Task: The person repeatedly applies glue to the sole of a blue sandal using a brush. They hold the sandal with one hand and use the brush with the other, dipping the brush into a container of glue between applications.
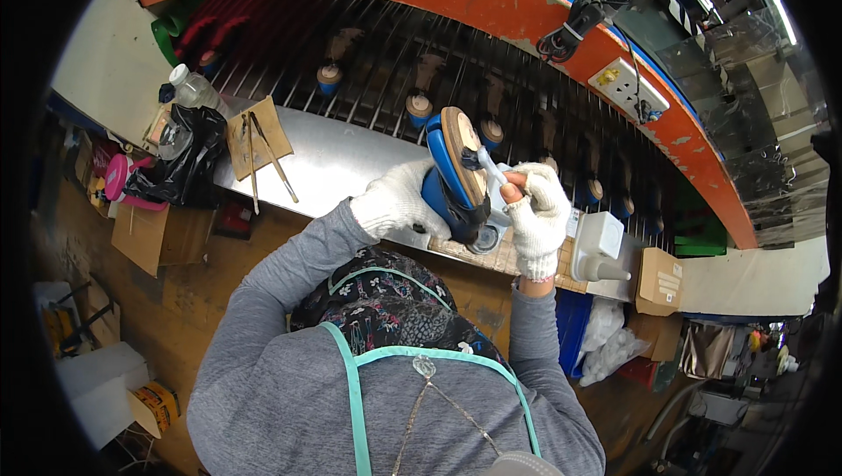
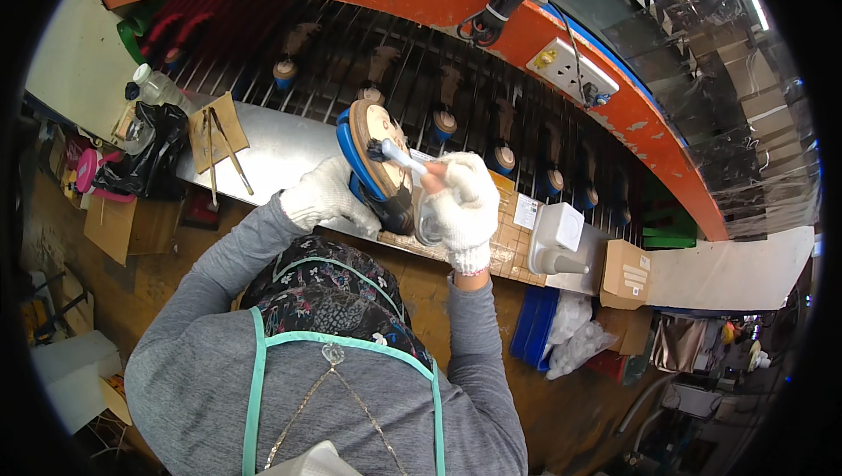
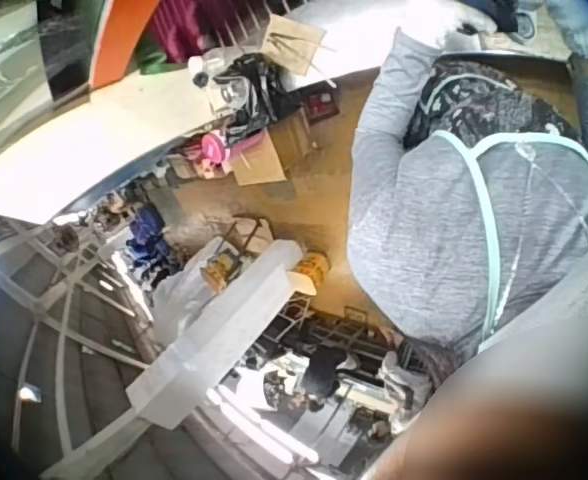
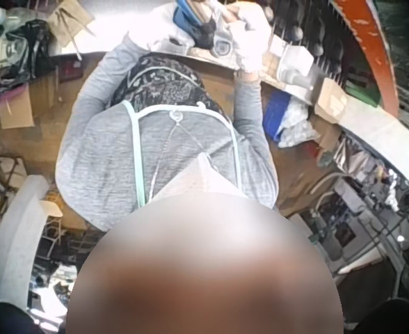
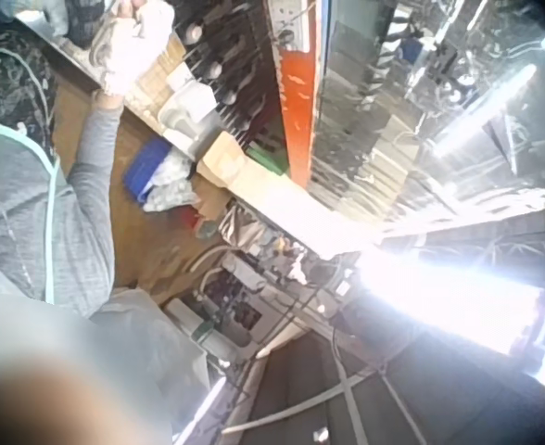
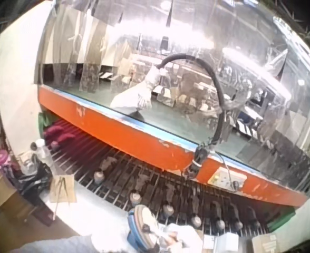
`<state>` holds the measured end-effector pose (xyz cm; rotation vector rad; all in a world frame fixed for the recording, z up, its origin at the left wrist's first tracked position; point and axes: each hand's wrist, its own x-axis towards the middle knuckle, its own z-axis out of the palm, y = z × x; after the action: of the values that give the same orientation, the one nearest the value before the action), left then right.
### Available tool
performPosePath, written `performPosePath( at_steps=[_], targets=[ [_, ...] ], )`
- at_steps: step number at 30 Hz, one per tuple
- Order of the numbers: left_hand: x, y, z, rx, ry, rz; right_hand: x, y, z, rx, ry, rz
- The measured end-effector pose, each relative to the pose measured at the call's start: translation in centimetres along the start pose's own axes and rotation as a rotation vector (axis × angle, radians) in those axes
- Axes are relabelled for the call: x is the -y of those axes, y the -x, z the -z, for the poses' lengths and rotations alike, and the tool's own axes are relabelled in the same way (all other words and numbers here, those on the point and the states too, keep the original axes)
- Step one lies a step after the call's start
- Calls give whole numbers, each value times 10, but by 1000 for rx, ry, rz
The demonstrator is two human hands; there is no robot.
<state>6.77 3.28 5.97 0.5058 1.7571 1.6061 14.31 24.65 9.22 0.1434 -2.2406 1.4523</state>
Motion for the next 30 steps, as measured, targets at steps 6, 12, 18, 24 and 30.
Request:
performPosePath(
  at_steps=[6, 12, 18, 24, 30],
  targets=[
    [-16, 11, -6, 214, 232, 143, -8, 1, 9, 52, -107, -24],
    [-15, 15, -17, 255, 216, 115, -20, 22, 31, 27, 16, 37],
    [1, 27, -16, 242, 351, 269, -62, 99, 61, -38, -18, -419],
    [41, 33, 7, -75, 426, -23, -124, 177, 45, -51, 827, -655],
    [84, 14, 25, -168, 975, -328, -158, 179, 24, -88, 1189, -476]
  ],
)
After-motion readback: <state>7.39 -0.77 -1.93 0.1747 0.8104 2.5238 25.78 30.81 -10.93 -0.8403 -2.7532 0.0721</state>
